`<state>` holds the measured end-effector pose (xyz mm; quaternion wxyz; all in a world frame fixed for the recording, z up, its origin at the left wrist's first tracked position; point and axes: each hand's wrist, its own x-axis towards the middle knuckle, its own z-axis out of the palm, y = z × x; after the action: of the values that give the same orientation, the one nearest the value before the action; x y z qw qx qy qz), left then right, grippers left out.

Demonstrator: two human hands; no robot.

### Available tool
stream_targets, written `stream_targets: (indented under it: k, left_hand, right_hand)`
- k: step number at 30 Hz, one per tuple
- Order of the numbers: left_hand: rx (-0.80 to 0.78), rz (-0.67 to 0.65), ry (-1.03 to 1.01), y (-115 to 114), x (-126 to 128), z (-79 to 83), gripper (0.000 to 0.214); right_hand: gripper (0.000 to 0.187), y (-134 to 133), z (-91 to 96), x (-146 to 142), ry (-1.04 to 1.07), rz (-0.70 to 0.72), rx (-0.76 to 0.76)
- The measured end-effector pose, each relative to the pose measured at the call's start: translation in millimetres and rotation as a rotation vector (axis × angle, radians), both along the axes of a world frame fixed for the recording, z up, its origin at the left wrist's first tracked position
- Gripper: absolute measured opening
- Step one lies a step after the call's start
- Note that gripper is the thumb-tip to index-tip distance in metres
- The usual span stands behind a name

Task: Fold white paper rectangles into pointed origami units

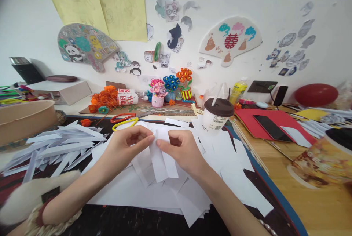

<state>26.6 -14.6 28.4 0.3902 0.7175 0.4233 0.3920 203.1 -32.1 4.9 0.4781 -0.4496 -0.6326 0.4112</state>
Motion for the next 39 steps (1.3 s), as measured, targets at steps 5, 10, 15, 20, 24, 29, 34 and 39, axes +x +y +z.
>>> stream_targets:
  k: [5, 10, 15, 20, 24, 29, 34, 39]
  left_hand:
    - [-0.017, 0.009, -0.048, -0.8, -0.6, 3.2, 0.018]
    - [-0.062, -0.026, -0.109, -2.1, 0.0, 2.7, 0.017]
    - [-0.062, -0.030, -0.099, -1.5, 0.6, 4.1, 0.017]
    - [-0.067, -0.035, -0.103, -3.3, 0.4, 7.7, 0.018]
    - [-0.099, -0.083, -0.159, -3.7, -0.6, 6.8, 0.018]
    - [-0.028, -0.063, -0.123, -2.1, -0.5, 3.0, 0.018]
    - [0.122, -0.077, 0.043, -2.4, 0.3, 0.9, 0.023]
    - [0.237, -0.056, 0.168, -3.4, -1.2, -2.2, 0.024]
  right_hand:
    - [0.054, -0.5, 1.2, 0.0, -0.029, 0.022, 0.036]
    - [0.053, -0.7, 0.9, 0.4, -0.028, 0.052, 0.014]
    - [0.049, -1.6, 1.5, 0.7, -0.001, 0.066, -0.024]
    - [0.038, -3.4, 3.5, 0.4, 0.014, 0.090, -0.051]
    - [0.036, -4.7, 6.4, -1.2, 0.052, 0.130, -0.092]
    - [0.033, -5.1, 7.8, -2.0, 0.066, 0.126, -0.097]
    - [0.033, -5.0, 8.1, -1.1, 0.107, 0.138, -0.085]
    - [0.032, -4.5, 6.6, -0.8, 0.056, 0.129, -0.051]
